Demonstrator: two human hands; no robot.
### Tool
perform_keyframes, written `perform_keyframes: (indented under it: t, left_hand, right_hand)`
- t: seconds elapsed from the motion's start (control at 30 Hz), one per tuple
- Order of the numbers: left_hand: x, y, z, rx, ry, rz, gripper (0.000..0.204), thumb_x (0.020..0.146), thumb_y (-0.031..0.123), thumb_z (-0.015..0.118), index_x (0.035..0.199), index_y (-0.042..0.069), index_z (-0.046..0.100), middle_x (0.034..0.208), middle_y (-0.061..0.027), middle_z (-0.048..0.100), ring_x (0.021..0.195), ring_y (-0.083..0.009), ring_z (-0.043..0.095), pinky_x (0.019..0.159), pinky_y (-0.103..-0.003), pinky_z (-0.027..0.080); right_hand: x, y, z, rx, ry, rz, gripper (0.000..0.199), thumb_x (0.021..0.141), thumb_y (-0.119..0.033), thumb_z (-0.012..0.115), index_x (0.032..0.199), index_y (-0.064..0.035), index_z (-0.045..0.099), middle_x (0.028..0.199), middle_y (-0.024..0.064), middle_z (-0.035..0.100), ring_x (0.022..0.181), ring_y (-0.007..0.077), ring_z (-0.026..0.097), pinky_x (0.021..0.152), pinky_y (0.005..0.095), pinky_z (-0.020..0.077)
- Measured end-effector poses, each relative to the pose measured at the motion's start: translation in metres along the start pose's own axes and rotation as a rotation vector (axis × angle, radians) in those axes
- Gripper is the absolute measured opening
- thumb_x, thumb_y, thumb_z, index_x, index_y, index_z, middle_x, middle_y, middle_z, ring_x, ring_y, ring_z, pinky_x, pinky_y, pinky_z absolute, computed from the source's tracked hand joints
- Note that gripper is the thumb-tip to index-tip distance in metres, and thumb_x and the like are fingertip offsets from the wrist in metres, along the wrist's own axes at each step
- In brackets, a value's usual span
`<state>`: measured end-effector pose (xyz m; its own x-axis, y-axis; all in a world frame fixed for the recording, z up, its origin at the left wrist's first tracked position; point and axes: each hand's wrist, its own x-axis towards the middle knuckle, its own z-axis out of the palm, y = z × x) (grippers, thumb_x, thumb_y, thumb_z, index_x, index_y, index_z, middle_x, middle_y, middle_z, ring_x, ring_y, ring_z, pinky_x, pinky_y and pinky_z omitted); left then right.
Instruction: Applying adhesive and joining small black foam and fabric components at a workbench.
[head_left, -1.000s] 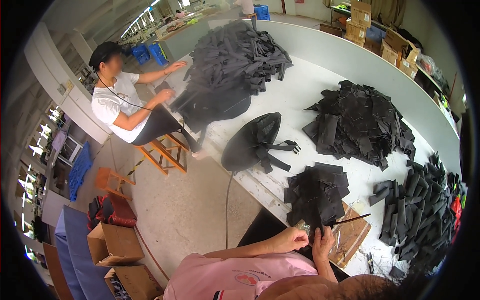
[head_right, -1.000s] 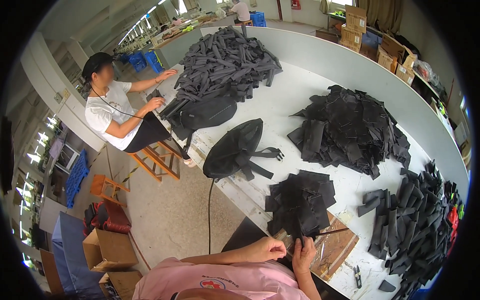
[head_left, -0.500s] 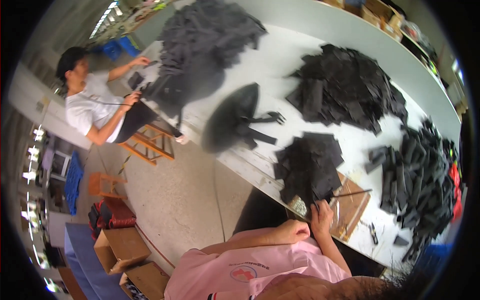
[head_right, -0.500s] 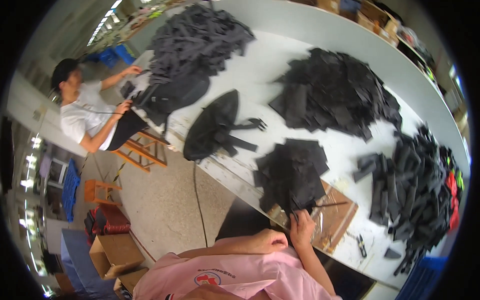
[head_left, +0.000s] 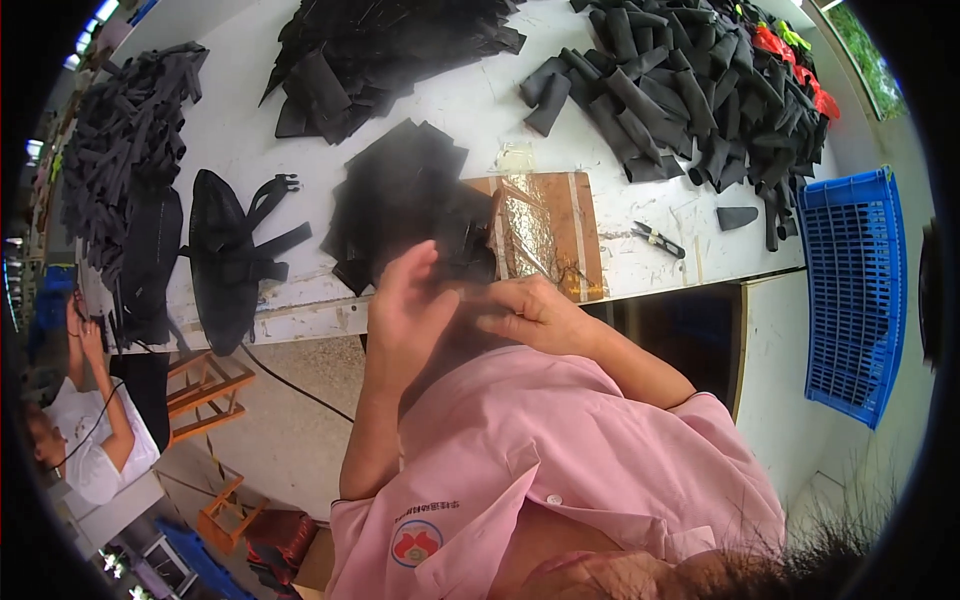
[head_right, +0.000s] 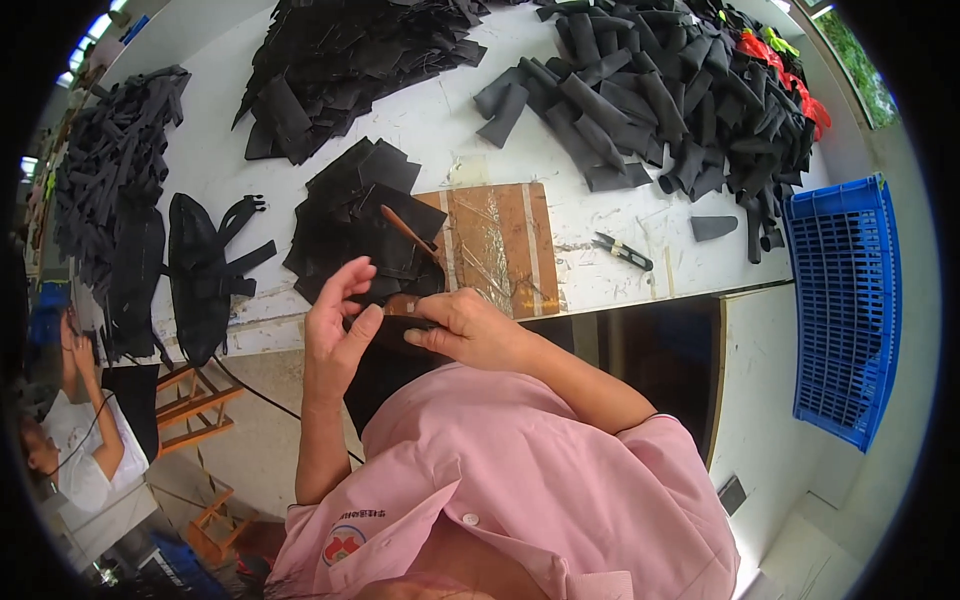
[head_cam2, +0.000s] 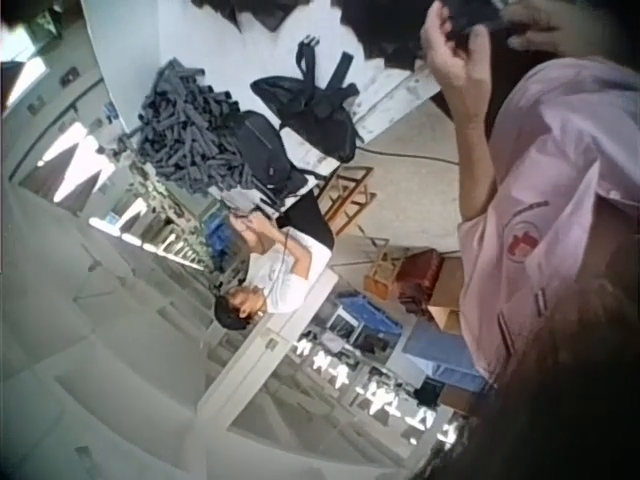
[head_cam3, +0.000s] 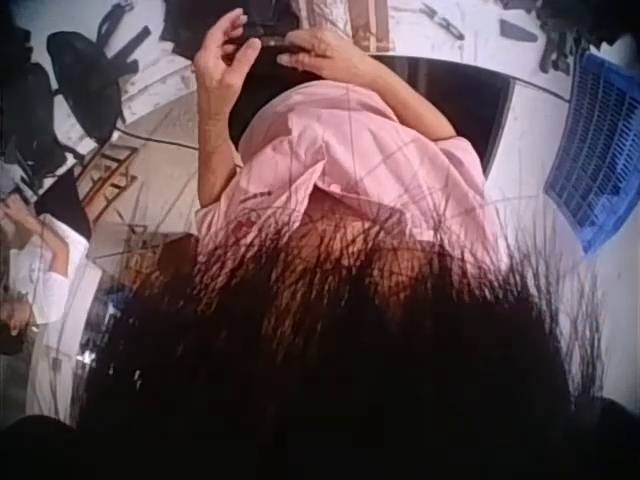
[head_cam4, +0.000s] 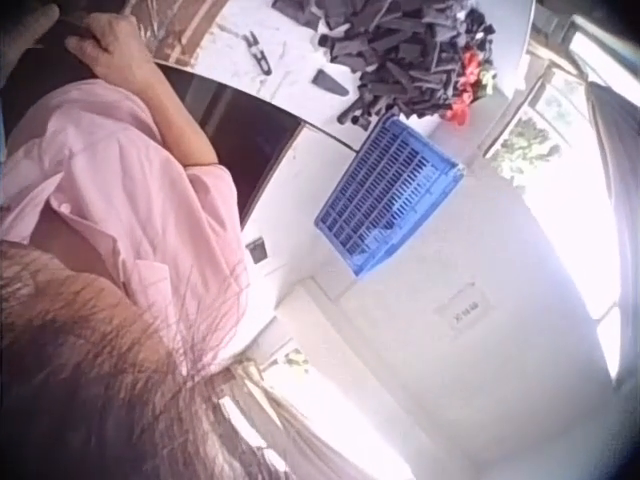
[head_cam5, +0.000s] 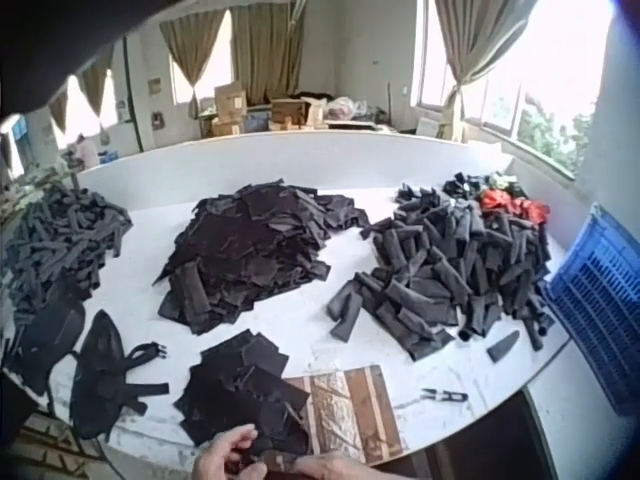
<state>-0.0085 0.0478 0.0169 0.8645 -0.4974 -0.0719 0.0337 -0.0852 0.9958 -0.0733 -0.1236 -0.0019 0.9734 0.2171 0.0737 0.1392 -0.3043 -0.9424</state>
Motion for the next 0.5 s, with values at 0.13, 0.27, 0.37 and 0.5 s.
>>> perform_keyframes:
  t: [0.13,0.27,0.37,0.5]
  left_hand:
    - [0.001,-0.002,0.0,0.194,-0.223,-0.107,0.022,0.071,0.003,0.063,0.092,-0.002,0.058,0.083,-0.0097,0.062,0.078,-0.017,0.058,0.071,-0.027,0.045]
    - [-0.01,-0.011,0.015,-0.187,-0.035,-0.175,0.015,0.075,0.003,0.062,0.088,-0.003,0.059,0.081,-0.0052,0.061,0.075,-0.0101,0.055,0.067,-0.023,0.044]
    - [-0.01,-0.014,0.027,-0.346,0.04,-0.162,0.015,0.076,0.003,0.061,0.09,-0.003,0.058,0.083,-0.0031,0.06,0.075,-0.0075,0.053,0.067,-0.021,0.043]
    - [-0.005,-0.019,0.041,-0.156,0.237,0.006,0.017,0.076,0.006,0.062,0.092,0.0,0.057,0.084,-0.0047,0.059,0.075,-0.0109,0.054,0.068,-0.022,0.043]
  right_hand:
    - [-0.011,-0.006,-0.014,0.131,-0.034,0.162,0.026,0.081,-0.021,0.057,0.091,0.002,0.053,0.063,0.0135,0.051,0.057,0.0245,0.051,0.052,0.0347,0.0388]
    - [-0.016,-0.016,-0.005,0.56,0.252,0.257,0.022,0.081,-0.021,0.06,0.085,0.0,0.056,0.067,0.0027,0.053,0.059,0.0092,0.049,0.052,0.0263,0.0397]
    - [-0.011,-0.027,-0.006,0.489,0.306,0.22,0.018,0.08,-0.018,0.061,0.08,0.0001,0.058,0.068,-0.0012,0.052,0.06,0.0036,0.046,0.051,0.0208,0.0382]
    - [-0.009,-0.013,0.005,0.21,0.483,0.134,0.013,0.072,-0.009,0.066,0.073,0.0016,0.058,0.064,0.0047,0.052,0.053,0.0114,0.05,0.047,0.0256,0.0393]
